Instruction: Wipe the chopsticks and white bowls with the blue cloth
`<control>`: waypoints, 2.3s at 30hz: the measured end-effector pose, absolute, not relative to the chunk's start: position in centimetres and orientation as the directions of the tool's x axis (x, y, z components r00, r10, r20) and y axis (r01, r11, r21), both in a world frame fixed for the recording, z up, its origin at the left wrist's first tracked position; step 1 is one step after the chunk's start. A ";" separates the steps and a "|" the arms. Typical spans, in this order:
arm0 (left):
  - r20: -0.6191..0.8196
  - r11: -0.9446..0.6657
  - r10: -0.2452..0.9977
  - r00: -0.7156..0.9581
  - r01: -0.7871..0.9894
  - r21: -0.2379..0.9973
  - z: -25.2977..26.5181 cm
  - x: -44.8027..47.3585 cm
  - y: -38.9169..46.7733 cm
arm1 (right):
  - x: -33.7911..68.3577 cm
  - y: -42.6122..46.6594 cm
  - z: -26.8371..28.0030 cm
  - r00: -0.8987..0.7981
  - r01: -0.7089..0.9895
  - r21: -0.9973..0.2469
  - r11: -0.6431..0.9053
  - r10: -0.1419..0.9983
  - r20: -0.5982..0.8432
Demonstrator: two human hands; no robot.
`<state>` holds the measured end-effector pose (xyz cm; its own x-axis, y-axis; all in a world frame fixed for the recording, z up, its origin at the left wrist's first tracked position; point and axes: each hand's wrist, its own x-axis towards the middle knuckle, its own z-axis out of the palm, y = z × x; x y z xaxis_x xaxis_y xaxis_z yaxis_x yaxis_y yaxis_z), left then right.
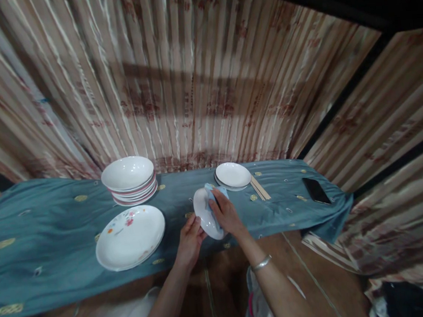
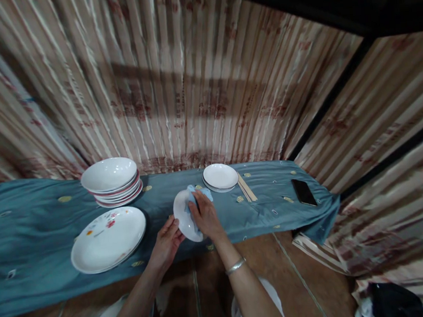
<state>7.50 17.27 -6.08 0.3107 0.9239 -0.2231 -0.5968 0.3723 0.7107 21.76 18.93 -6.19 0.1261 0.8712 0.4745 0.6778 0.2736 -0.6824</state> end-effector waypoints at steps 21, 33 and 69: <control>-0.360 0.415 0.905 0.227 -0.656 0.630 -6.7 6.9 18.3 | 21.5 14.3 -13.5 0.394 0.566 -0.824 0.035 0.867 0.307; -0.280 0.349 0.936 0.212 -0.650 0.675 -7.5 6.8 18.7 | 18.4 11.8 -11.0 -0.143 0.884 -0.332 0.330 0.865 0.480; -0.128 0.347 0.862 0.491 -0.385 0.855 -5.2 8.1 15.1 | 24.5 16.8 -3.0 0.122 0.681 -0.661 0.316 0.841 0.528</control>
